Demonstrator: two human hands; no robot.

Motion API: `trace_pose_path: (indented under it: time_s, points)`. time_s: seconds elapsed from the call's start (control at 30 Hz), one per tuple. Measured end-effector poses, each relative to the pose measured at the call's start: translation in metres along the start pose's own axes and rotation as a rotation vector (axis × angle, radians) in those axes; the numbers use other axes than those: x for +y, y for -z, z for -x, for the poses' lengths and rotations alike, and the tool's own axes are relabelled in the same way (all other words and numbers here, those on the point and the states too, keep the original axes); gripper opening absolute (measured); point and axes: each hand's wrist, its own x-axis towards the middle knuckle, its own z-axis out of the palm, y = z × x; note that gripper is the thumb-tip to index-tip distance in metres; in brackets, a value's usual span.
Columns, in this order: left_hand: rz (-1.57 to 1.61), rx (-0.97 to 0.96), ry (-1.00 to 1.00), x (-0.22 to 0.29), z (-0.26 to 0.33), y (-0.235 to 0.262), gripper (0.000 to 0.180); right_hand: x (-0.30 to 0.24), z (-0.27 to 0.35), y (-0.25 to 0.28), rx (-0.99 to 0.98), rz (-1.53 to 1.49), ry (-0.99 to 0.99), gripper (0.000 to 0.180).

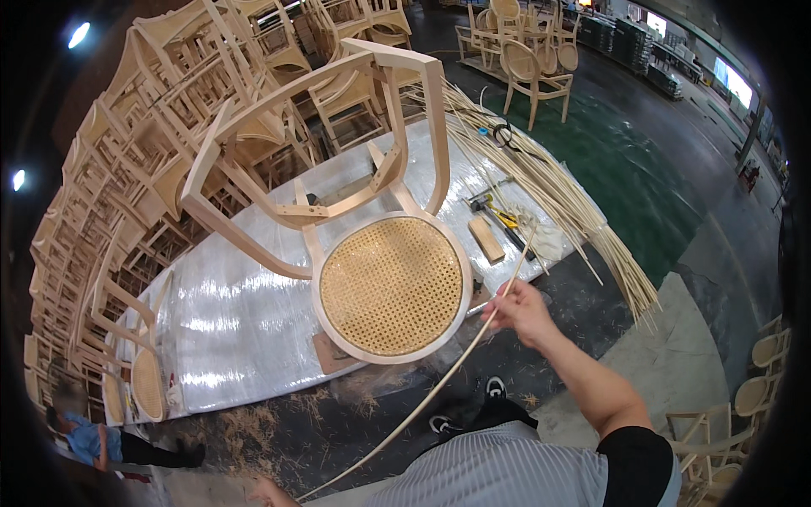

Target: The person weaves thin cane strips into the seat frame of a wooden chair. They thread the cane through pre-drilled holes, use a hammer to tap the strips into place, and trim excess material with a utility knife. The process is repeated around the perimeter of the seat.

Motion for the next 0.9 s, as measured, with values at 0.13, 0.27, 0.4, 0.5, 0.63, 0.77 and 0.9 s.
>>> trace_pose_path:
  time_s: [0.13, 0.27, 0.4, 0.5, 0.63, 0.77, 0.9]
  points:
    - [-0.213, -0.237, -0.362, -0.005, 0.017, -0.032, 0.059, 0.033, 0.0, -0.054, -0.118, -0.072, -0.087, 0.012]
    - [0.092, -1.472, -0.435, 0.004, 0.15, -0.089, 0.056, 0.058, 0.007, -0.066, -0.175, -0.1, -0.156, 0.013]
    - [-0.039, -1.973, -0.694, 0.02, 0.261, -0.101, 0.056, 0.06, 0.007, -0.075, -0.244, -0.162, -0.169, 0.015]
    - [-0.186, -1.951, -0.831, 0.011, 0.286, -0.113, 0.041, 0.046, 0.003, -0.062, -0.235, -0.162, -0.151, 0.02]
    - [-0.353, -1.808, -0.931, 0.026, 0.305, -0.119, 0.027, -0.005, -0.027, -0.035, -0.28, -0.015, -0.019, 0.039]
    - [0.162, -1.383, -0.953, 0.111, 0.329, -0.099, 0.031, -0.018, -0.059, -0.015, -0.5, 0.163, 0.151, 0.056]
    - [0.807, -1.003, -0.826, 0.242, 0.329, -0.03, 0.031, -0.004, -0.06, -0.036, -0.98, 0.511, 0.13, 0.08]
